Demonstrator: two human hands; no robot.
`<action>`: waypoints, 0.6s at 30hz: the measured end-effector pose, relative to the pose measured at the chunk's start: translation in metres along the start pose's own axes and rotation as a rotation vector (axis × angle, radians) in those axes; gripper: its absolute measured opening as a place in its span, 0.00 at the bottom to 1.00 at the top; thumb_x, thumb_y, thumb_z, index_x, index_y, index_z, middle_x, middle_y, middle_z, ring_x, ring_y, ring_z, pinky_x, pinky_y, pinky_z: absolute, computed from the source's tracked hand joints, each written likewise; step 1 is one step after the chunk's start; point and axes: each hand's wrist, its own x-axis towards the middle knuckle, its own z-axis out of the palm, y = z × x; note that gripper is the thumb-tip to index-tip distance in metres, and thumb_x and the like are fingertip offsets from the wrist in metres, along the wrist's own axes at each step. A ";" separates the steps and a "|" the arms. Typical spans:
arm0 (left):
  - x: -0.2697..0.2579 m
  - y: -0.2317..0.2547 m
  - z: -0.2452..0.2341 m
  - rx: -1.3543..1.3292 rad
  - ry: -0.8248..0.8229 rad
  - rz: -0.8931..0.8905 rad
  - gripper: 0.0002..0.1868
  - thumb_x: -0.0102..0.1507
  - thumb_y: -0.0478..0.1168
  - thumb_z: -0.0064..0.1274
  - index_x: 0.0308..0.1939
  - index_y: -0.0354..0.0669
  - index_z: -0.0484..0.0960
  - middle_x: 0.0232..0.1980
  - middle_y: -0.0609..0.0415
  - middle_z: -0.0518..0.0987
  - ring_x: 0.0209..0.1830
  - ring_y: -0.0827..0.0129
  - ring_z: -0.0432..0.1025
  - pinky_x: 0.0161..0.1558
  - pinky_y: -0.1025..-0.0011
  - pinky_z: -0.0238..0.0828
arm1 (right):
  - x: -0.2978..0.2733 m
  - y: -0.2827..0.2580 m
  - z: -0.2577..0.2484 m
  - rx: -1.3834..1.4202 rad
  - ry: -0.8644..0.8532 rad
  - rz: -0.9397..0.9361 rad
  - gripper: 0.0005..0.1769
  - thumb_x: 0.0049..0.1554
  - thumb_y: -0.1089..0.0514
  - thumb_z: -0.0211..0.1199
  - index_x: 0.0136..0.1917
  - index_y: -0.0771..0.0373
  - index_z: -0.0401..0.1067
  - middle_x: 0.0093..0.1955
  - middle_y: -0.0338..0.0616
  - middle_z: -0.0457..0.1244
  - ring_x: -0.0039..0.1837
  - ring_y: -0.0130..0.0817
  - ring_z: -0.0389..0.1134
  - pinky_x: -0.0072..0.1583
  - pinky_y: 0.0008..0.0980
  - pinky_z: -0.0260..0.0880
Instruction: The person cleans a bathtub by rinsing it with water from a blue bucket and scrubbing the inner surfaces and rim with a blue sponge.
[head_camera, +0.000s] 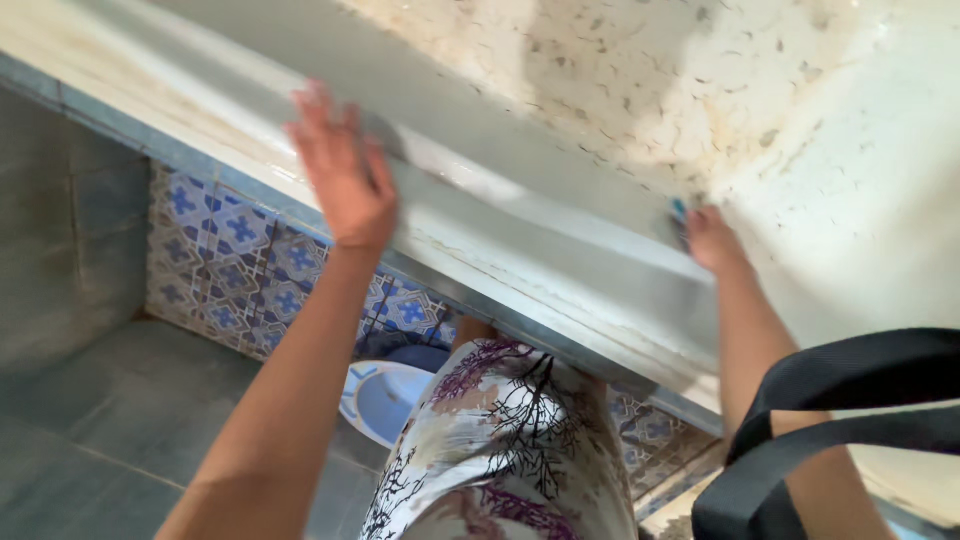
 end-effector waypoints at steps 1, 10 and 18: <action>-0.004 0.017 0.006 -0.133 -0.031 0.081 0.33 0.75 0.43 0.45 0.79 0.25 0.58 0.85 0.39 0.55 0.88 0.48 0.45 0.85 0.41 0.35 | -0.010 0.022 -0.007 -0.054 0.011 0.086 0.25 0.68 0.42 0.46 0.60 0.64 0.69 0.60 0.66 0.65 0.62 0.65 0.65 0.60 0.56 0.64; -0.034 0.085 0.029 0.034 -0.392 0.285 0.23 0.64 0.44 0.44 0.59 0.37 0.81 0.75 0.40 0.68 0.80 0.48 0.54 0.79 0.50 0.44 | 0.014 -0.154 0.034 0.194 -0.033 -0.089 0.24 0.66 0.41 0.47 0.60 0.55 0.77 0.61 0.52 0.69 0.64 0.53 0.68 0.64 0.48 0.67; -0.030 0.082 0.038 0.035 -0.348 0.231 0.23 0.62 0.42 0.46 0.58 0.37 0.82 0.69 0.43 0.75 0.75 0.50 0.62 0.76 0.52 0.50 | 0.042 -0.369 0.077 0.390 -0.048 -0.581 0.20 0.66 0.46 0.50 0.59 0.61 0.72 0.59 0.58 0.66 0.62 0.58 0.66 0.63 0.50 0.66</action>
